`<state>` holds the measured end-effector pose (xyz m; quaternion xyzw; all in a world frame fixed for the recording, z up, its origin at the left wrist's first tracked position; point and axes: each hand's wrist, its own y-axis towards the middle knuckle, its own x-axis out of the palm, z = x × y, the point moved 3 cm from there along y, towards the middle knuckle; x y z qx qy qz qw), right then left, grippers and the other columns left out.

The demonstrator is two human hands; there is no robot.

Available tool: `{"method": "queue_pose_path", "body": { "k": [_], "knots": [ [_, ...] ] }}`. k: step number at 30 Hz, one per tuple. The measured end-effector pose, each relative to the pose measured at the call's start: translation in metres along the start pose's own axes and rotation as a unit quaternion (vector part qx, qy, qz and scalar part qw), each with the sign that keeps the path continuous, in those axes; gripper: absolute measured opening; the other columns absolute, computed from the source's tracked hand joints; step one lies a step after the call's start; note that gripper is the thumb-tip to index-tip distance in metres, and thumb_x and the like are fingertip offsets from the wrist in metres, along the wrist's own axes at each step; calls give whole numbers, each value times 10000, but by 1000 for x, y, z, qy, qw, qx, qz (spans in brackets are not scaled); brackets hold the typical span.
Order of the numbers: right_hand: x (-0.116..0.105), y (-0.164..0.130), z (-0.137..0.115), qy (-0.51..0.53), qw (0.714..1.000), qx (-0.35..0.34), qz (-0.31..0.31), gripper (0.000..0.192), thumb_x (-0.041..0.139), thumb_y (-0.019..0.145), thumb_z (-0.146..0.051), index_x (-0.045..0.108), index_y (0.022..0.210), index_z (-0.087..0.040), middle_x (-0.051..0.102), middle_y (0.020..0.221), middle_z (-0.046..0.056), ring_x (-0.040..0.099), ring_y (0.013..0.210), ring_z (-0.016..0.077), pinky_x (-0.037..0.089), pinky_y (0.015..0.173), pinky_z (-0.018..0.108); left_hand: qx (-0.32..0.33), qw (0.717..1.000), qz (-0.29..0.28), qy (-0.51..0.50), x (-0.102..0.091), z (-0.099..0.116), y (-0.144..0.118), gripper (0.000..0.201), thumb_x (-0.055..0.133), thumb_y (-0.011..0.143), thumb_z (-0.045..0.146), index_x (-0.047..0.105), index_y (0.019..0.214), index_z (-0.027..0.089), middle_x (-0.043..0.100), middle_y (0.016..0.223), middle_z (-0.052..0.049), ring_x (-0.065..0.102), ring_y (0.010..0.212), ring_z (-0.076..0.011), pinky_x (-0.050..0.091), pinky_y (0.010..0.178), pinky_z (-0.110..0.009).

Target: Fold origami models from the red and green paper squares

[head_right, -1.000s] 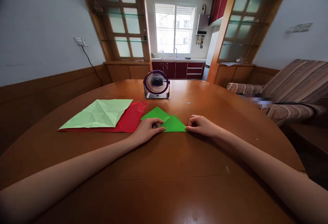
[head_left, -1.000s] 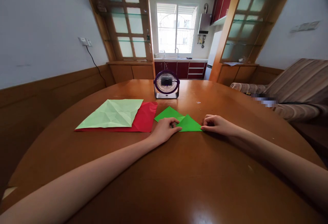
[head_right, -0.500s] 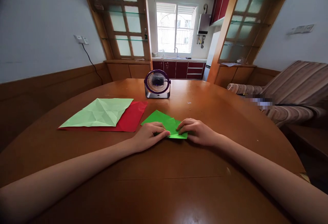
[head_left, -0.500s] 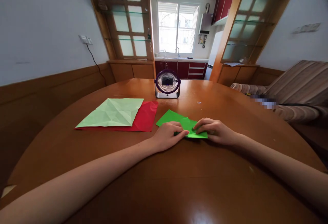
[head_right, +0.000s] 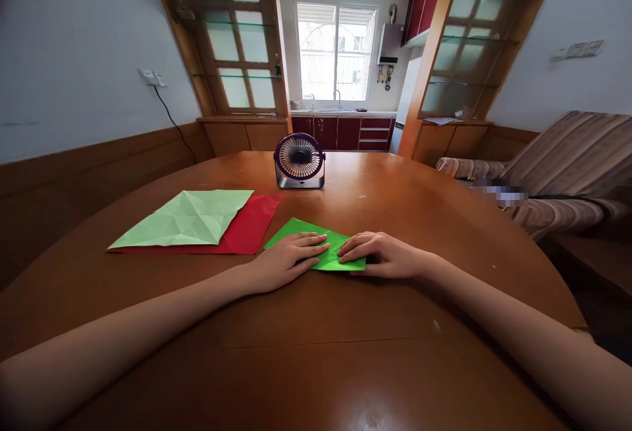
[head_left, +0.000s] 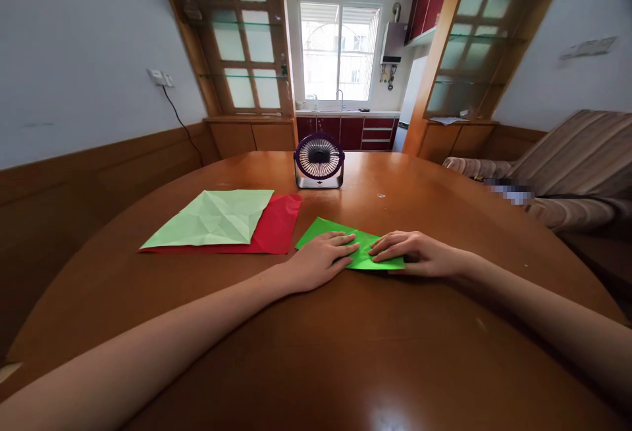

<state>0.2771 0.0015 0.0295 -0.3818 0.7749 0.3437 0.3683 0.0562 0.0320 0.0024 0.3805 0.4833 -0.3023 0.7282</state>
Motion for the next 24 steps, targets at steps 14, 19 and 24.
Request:
{"method": "queue_pose_path", "body": {
  "k": [14, 19, 24],
  "knots": [
    [6, 7, 20, 189, 948, 224, 126, 393, 587, 851, -514, 651, 717, -150, 575, 751, 12, 511, 706, 137, 424, 664, 274, 23, 997, -45, 56, 1, 13, -6, 452, 301, 1012, 318, 425, 1426, 182, 374, 1501, -69, 331, 1399, -255, 284, 1141, -447],
    [14, 12, 27, 155, 925, 283, 203, 399, 624, 800, -540, 615, 733, -148, 528, 669, -15, 450, 616, 118, 353, 571, 251, 17, 995, -92, 18, 3, 11, -5, 483, 256, 1018, 324, 378, 1448, 143, 228, 1558, -87, 159, 1460, -225, 185, 1187, -428],
    [16, 14, 32, 43, 930, 262, 256, 327, 649, 793, -477, 614, 894, -168, 612, 796, 11, 519, 715, 149, 410, 649, 268, 16, 994, -110, 9, 6, 7, -4, 522, 232, 1017, 366, 291, 1486, 144, 153, 1581, -90, 110, 1467, -206, 129, 1200, -396]
  ]
}}
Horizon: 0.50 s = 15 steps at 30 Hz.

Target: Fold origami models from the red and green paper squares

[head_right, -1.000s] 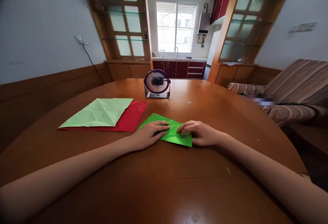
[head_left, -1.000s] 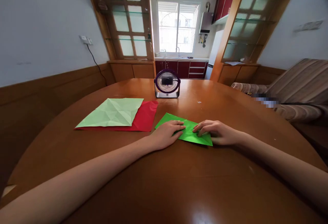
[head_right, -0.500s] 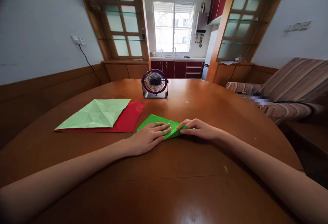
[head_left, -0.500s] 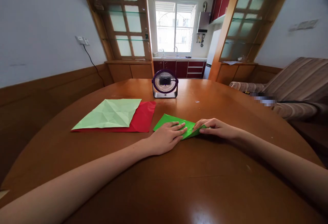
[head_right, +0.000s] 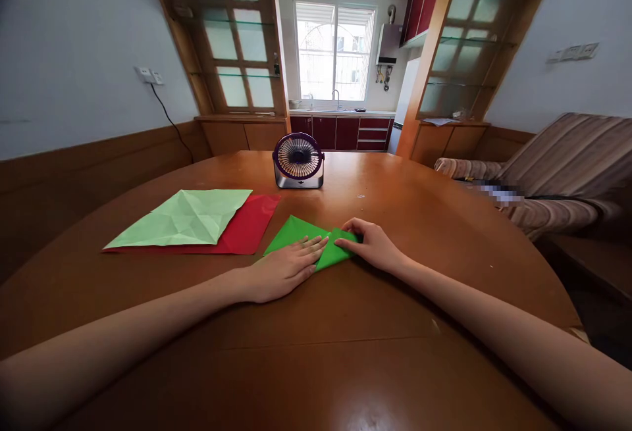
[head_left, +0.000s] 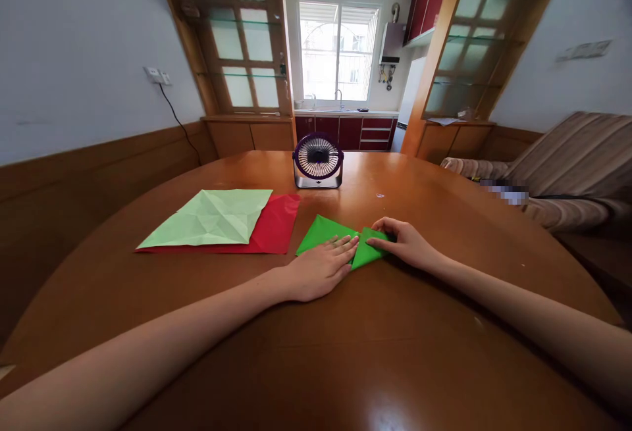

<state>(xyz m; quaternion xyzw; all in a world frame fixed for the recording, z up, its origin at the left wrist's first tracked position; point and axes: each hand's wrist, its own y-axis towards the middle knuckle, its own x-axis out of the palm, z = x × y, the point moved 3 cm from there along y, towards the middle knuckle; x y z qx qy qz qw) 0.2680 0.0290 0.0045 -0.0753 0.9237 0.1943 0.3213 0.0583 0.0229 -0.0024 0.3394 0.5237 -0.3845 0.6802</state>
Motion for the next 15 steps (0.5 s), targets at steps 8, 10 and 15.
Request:
{"method": "queue_pose_path", "body": {
  "k": [8, 10, 15],
  "knots": [
    [2, -1, -5, -64, 997, -51, 4, 212, 618, 844, -376, 617, 945, -190, 672, 880, 26, 602, 793, 168, 469, 740, 294, -55, 998, -17, -34, -3, 0, -1, 624, 249, 1006, 420, 62, 1531, 139, 81, 1594, -94, 108, 1469, -226, 168, 1180, -381],
    [3, 0, -4, -65, 996, -61, -2, 204, 614, 853, -369, 641, 947, -190, 689, 921, 36, 624, 841, 180, 480, 779, 309, -49, 998, -29, -36, -3, 1, -1, 606, 240, 1009, 411, 78, 1531, 150, 86, 1594, -88, 94, 1470, -222, 149, 1185, -387],
    [5, 1, -4, -86, 992, -85, -18, 199, 605, 874, -340, 688, 978, -192, 697, 997, 62, 636, 920, 203, 486, 856, 351, -18, 999, -31, -32, -3, 0, 1, 550, 228, 1012, 356, 189, 1517, 143, 118, 1589, -86, 82, 1471, -201, 103, 1198, -378]
  ]
}}
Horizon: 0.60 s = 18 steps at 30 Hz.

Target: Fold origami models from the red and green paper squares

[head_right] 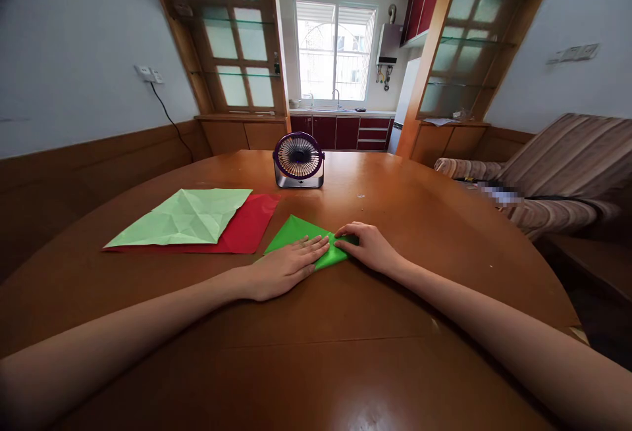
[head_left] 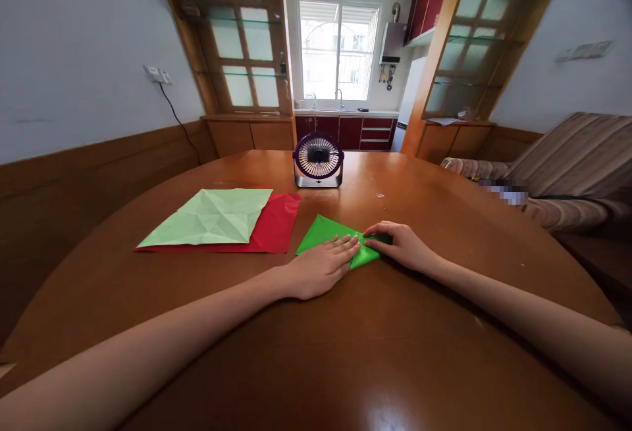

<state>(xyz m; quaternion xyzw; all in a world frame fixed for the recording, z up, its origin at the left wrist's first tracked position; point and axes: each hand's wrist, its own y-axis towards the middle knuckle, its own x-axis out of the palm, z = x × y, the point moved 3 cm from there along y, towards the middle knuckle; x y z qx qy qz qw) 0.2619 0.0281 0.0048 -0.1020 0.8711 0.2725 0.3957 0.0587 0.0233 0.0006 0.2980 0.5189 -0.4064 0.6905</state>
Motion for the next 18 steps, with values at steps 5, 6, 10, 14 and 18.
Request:
{"method": "queue_pose_path", "body": {
  "k": [5, 6, 10, 14, 18],
  "knots": [
    [1, 0, -2, -24, 1000, -11, -3, 233, 569, 906, -341, 710, 1029, -202, 669, 935, 74, 625, 859, 197, 503, 810, 353, 14, 1000, 26, -9, 0, -1, 1, 525, 263, 1006, 344, 246, 1503, 176, 171, 1581, -67, 120, 1467, -190, 128, 1197, -388],
    [2, 0, -1, -29, 999, -14, 0, 240, 565, 909, -343, 714, 1032, -201, 659, 921, 75, 620, 845, 195, 505, 796, 348, 10, 1000, 27, -13, 0, -1, 0, 525, 271, 1003, 337, 253, 1501, 172, 181, 1580, -66, 127, 1466, -189, 132, 1197, -383],
    [5, -1, 1, -48, 998, -25, 7, 271, 542, 922, -337, 718, 1057, -181, 623, 899, 87, 606, 818, 193, 505, 767, 335, -10, 999, 30, -34, -2, -1, 0, 517, 285, 989, 280, 282, 1491, 157, 220, 1572, -57, 162, 1460, -177, 151, 1199, -367],
    [7, -1, 2, -66, 997, -29, 3, 277, 525, 933, -331, 716, 1080, -194, 610, 893, 82, 603, 805, 189, 503, 754, 328, -16, 998, 38, -53, -4, -1, 0, 493, 295, 990, 287, 327, 1473, 192, 267, 1560, -35, 212, 1449, -174, 190, 1192, -369],
    [7, -1, 2, -72, 997, -32, -6, 280, 509, 940, -321, 720, 1079, -200, 606, 889, 78, 598, 796, 184, 499, 742, 318, -16, 996, 47, -71, -7, 1, 0, 504, 279, 1010, 382, 364, 1456, 165, 311, 1541, -60, 246, 1438, -187, 211, 1185, -375]
  ]
}}
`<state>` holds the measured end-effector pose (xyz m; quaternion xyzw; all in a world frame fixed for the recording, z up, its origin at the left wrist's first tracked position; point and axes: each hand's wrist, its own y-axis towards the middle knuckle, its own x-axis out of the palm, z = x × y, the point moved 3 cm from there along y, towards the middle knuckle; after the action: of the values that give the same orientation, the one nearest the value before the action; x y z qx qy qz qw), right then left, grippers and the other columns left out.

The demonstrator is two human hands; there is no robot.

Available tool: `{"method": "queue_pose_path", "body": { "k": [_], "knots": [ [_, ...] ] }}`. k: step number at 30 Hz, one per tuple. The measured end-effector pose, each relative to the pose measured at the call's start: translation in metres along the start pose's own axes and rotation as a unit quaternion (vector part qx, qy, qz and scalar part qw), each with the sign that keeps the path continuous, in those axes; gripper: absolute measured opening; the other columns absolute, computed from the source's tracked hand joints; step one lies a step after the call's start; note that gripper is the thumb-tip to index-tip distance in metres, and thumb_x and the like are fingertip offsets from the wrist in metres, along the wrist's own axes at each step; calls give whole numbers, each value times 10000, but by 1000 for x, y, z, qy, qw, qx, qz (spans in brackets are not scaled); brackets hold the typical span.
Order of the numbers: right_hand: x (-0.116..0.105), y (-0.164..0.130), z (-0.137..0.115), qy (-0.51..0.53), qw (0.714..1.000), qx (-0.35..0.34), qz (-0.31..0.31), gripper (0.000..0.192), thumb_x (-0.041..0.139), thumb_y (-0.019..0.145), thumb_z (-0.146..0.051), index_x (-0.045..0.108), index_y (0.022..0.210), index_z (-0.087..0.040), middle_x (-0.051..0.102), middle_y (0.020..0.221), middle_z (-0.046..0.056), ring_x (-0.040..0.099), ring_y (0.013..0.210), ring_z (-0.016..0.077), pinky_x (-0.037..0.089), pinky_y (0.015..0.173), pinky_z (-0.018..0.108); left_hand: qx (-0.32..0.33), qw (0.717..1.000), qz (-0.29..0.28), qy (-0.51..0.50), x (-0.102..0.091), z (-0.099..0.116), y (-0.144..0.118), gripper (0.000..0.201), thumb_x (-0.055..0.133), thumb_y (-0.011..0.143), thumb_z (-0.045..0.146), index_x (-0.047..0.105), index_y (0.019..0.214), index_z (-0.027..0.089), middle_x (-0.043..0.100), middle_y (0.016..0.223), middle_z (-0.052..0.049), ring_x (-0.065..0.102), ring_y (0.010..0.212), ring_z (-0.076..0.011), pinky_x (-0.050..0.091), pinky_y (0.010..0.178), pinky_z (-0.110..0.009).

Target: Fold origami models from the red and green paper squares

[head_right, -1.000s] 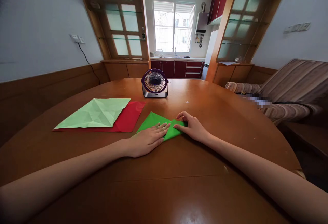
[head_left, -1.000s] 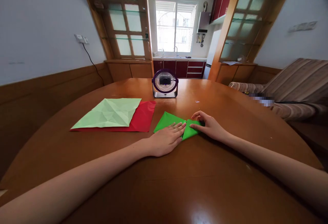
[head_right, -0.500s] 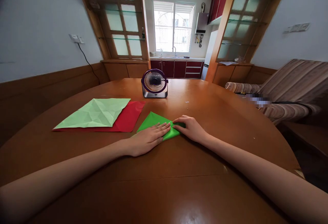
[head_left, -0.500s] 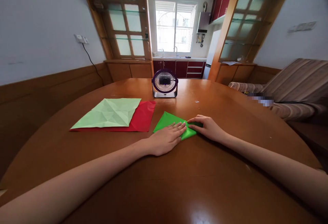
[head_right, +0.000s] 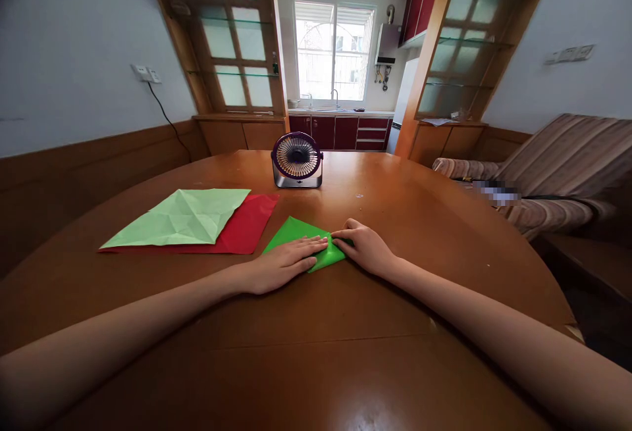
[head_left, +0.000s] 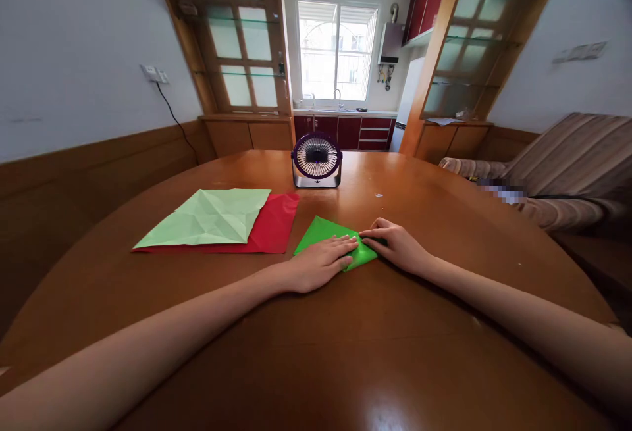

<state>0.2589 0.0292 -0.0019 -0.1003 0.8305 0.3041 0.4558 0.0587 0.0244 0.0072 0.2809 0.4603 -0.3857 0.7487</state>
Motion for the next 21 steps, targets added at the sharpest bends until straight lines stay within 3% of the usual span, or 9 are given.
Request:
{"method": "queue_pose_path", "body": {
  "k": [5, 21],
  "knots": [
    [0, 2, 0, -17, 1000, 1, -11, 280, 509, 939, -309, 721, 1092, -209, 600, 882, 75, 596, 792, 181, 489, 737, 312, 9, 1000, 15, -17, 0, -1, 0, 559, 362, 984, 478, 367, 1455, 177, 326, 1531, -74, 275, 1428, -215, 240, 1173, -404],
    [2, 4, 2, -34, 999, 17, -25, 276, 503, 940, -299, 718, 1097, -226, 584, 881, 62, 584, 785, 171, 469, 731, 289, 18, 998, 42, -34, 1, -7, 5, 443, 428, 972, 326, 460, 1400, 216, 412, 1485, -47, 341, 1398, -194, 259, 1168, -406]
  ]
}}
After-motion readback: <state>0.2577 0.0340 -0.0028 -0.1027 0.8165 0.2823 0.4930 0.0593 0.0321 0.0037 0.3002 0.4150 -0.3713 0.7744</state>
